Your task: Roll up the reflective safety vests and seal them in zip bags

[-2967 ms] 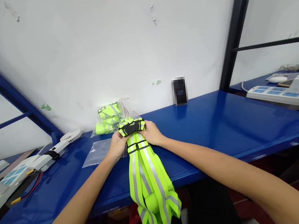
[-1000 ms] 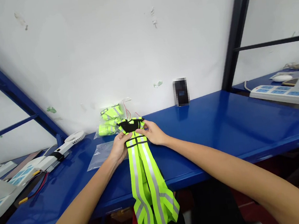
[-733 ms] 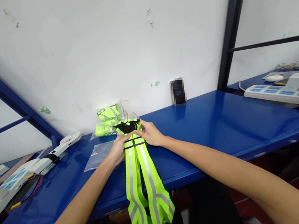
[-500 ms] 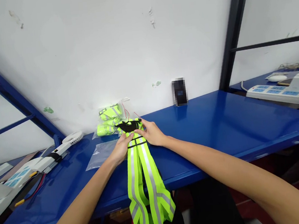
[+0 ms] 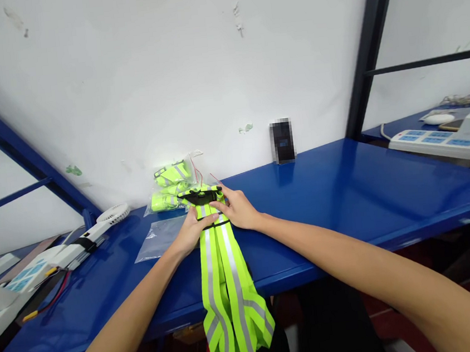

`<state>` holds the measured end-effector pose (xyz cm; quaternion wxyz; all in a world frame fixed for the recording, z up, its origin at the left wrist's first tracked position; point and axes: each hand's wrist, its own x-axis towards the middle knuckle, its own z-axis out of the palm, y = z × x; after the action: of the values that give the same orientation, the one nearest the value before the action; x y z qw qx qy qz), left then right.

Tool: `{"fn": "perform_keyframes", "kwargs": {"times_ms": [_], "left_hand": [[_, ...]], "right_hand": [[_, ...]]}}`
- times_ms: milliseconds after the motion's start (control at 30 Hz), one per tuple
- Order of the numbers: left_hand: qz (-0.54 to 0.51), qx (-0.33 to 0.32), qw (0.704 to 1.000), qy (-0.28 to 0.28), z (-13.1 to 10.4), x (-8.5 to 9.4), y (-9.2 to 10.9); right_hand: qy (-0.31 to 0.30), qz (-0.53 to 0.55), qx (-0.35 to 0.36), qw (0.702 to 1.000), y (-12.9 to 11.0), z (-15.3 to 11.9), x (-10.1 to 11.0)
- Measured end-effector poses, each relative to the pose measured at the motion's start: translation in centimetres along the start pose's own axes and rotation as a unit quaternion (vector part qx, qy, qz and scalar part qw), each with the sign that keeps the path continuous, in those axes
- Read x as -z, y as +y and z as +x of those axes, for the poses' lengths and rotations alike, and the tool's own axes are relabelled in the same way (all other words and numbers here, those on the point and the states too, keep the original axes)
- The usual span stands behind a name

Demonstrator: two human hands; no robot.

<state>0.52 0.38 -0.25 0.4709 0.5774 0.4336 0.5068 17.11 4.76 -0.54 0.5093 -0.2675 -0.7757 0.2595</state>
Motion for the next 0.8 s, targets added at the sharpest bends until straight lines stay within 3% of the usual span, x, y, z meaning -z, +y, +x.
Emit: {"fn": "perform_keyframes", "kwargs": {"times_ms": [367,667,800], "left_hand": [[-0.046,0.042,0.997,-0.053,0.3,0.6,0.0],[-0.083,0.035,0.995,-0.030,0.8,0.8,-0.7],[-0.122,0.056,0.991,0.021,0.8,0.4,-0.4]], "right_hand": [[-0.019,0.108,-0.044,0.993,-0.3,0.3,0.1],[-0.061,0.106,0.007,0.992,-0.1,0.5,0.6],[-0.052,0.079,0.030,0.995,0.5,0.5,0.6]]}}
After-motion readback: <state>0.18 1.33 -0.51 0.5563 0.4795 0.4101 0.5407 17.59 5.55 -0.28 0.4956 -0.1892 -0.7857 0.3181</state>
